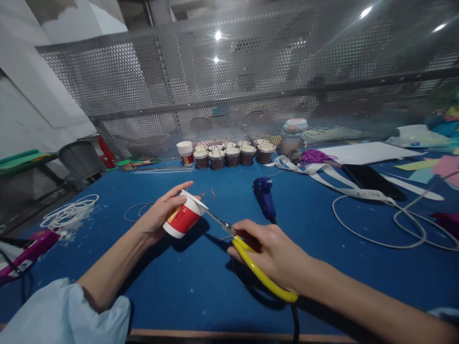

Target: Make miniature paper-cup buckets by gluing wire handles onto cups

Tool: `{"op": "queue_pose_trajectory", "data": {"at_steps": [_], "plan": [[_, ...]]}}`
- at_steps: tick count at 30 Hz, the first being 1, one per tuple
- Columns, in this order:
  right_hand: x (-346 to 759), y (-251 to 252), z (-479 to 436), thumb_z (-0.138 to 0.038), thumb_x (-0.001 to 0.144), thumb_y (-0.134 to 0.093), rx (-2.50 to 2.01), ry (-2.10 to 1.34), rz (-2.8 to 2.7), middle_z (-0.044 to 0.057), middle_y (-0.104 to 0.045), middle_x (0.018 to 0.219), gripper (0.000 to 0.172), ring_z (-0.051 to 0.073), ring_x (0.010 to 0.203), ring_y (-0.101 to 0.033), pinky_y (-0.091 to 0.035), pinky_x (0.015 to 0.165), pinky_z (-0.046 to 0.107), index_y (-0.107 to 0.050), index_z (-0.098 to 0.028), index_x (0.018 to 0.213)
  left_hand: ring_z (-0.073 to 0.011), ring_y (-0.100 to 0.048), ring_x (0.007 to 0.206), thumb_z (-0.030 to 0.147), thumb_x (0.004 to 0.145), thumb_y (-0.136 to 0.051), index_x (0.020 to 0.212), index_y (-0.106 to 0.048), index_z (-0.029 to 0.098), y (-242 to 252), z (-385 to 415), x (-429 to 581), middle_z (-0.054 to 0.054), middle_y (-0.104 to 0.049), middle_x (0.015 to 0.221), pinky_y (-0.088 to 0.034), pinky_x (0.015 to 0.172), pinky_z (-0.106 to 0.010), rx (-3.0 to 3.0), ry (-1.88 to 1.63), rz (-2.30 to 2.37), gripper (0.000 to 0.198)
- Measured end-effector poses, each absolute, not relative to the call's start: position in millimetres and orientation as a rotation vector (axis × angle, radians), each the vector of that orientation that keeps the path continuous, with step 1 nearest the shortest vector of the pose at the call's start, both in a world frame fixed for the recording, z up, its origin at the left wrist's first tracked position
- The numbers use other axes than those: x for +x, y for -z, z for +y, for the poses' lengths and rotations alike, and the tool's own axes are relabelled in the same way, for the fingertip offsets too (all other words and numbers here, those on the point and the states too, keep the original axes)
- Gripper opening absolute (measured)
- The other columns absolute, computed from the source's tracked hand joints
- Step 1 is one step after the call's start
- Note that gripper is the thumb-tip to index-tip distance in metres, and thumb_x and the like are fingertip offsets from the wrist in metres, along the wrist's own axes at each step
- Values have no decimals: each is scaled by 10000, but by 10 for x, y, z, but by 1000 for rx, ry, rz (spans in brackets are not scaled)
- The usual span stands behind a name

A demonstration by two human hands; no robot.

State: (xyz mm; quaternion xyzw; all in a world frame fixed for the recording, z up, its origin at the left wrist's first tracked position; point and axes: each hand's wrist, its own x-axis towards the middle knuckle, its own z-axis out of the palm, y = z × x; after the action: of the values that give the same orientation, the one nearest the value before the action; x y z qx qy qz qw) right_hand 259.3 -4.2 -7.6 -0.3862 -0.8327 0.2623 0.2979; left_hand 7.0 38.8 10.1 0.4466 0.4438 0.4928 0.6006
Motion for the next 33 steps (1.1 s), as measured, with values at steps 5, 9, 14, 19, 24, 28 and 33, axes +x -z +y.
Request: {"op": "queue_pose_trajectory", "data": {"at_steps": [5, 9, 14, 19, 24, 28, 33], "plan": [[2608, 68, -5, -364, 861, -620, -989, -658, -2256, -33, -551, 653, 227, 95, 536, -430, -349, 510, 211, -604, -170, 977, -218, -711, 838, 302, 711, -734, 1301, -556, 203, -97, 401, 56, -115, -727, 1068, -584, 701, -298, 1039, -1153, 1040, 624], [2604, 39, 15, -341, 877, -583, -1057, -801, -2257, -16, -582, 689, 205, 109, 574, -486, -387, 528, 215, -598, -187, 1013, -234, -702, 897, 303, 687, -755, 1291, -572, 191, -74, 420, 72, -112, -723, 1075, -566, 761, -308, 1077, -1176, 1059, 641], [2590, 41, -3, -372, 856, -596, -1127, -982, -2140, 10, -615, 755, 248, 128, 617, -529, -429, 554, 235, -593, -187, 1021, -267, -667, 1014, 372, 678, -763, 1302, -574, 222, 12, 443, 64, -115, -691, 1157, -527, 878, -372, 1198, -1191, 1091, 669], [2579, 97, -6, -408, 856, -597, -1148, -991, -2084, -18, -565, 695, 242, 117, 575, -485, -400, 522, 232, -601, -203, 985, -271, -636, 1053, 389, 678, -779, 1281, -595, 250, 36, 428, 63, -95, -661, 1228, -507, 892, -356, 1366, -1252, 1140, 645], [2588, 97, -15, -315, 827, -647, -1020, -743, -2130, 16, -639, 834, 226, 139, 675, -537, -434, 623, 262, -614, -199, 1019, -237, -693, 893, 367, 709, -755, 1306, -562, 222, -18, 388, 115, -118, -715, 1093, -560, 758, -327, 1035, -1147, 978, 643], [2593, 112, -16, -331, 848, -628, -1031, -730, -2170, 12, -636, 840, 229, 143, 677, -534, -432, 626, 265, -604, -204, 1037, -215, -704, 808, 341, 740, -737, 1310, -552, 217, -17, 382, 123, -127, -722, 1064, -569, 698, -309, 993, -1091, 936, 613], [2574, 98, -30, -342, 866, -598, -1063, -785, -2191, -29, -558, 701, 183, 117, 592, -452, -373, 557, 238, -600, -194, 974, -226, -701, 832, 343, 691, -777, 1303, -555, 206, -16, 391, 116, -119, -727, 1046, -566, 712, -312, 996, -1115, 941, 666]]}}
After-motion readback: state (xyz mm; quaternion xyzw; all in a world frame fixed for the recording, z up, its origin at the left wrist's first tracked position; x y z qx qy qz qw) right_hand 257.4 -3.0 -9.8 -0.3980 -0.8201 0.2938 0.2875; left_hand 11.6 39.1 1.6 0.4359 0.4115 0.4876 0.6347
